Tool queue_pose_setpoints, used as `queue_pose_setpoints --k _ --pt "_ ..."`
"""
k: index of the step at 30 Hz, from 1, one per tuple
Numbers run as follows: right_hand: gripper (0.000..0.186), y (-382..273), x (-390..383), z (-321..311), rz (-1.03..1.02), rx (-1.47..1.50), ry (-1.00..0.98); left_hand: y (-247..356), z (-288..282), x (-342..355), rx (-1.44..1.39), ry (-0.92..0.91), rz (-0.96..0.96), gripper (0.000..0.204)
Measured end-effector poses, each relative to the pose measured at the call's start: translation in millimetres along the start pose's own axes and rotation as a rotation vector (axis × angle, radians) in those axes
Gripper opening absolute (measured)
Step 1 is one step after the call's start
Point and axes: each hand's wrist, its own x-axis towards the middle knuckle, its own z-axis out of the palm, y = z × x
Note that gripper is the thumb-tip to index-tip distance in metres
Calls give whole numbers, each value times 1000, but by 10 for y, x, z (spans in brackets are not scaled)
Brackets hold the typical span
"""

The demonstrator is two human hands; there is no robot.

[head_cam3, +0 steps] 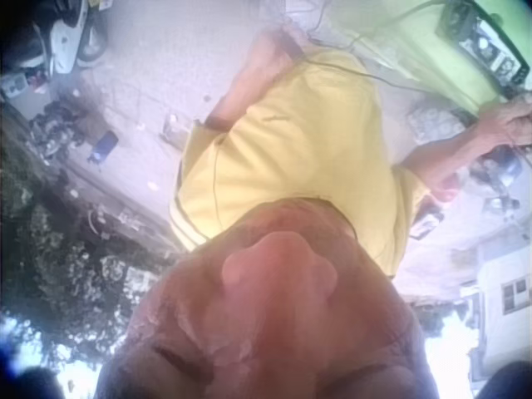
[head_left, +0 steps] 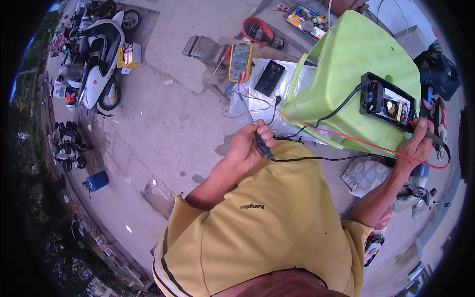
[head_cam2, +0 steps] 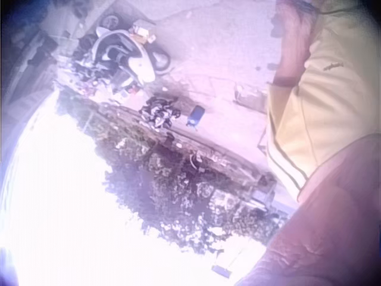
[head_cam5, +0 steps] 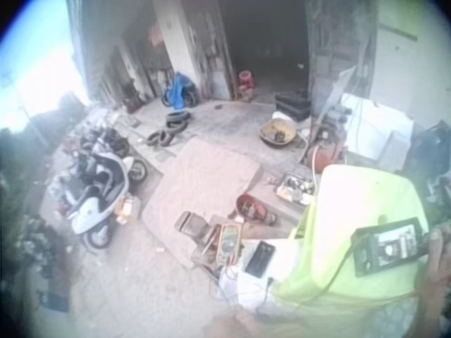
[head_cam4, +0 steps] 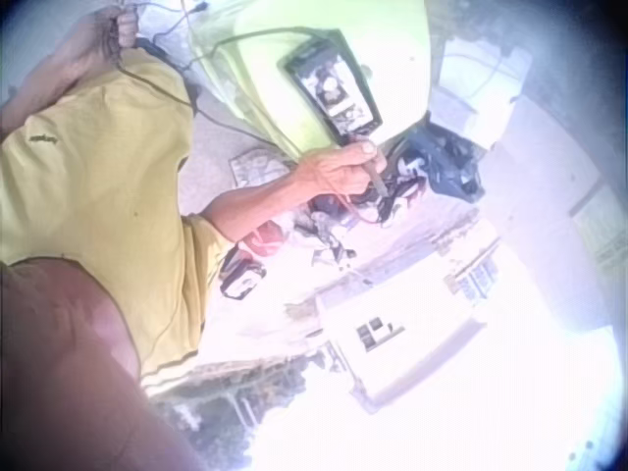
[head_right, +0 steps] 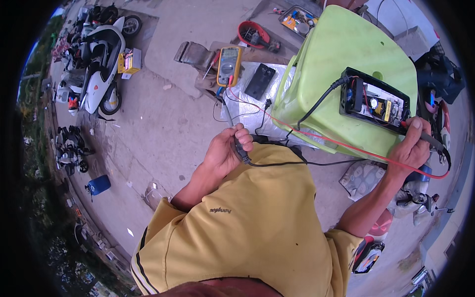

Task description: The person repeatedly touches multimeter probes to terminals on a small black electronic device placed on a green stool. The person holds the probes and makes contact with different points on the device throughout the clip.

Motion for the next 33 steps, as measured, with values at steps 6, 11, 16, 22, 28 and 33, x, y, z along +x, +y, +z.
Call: queue_pose_setpoints --k 6,11,16,22,28,33 --pt "34 -19 10 -8 6 -29 -2 250 -663 260 468 217 552 14" --pt "35 144 -7 -21 19 12 -11 264 -1028 324 1281 237 727 20" --pt "35 143 -9 -17 16 19 -21 206 -930 291 1674 222 693 15" --pt "32 59 8 -1 -16 11 1 269 -885 243 1704 109 641 17" --pt "32 61 9 0 -7 3 -4 509 -604 -66 670 -85 319 14" --pt "32 93 -4 -3 -6 11 3 492 -447 -307 657 -170 65 14"
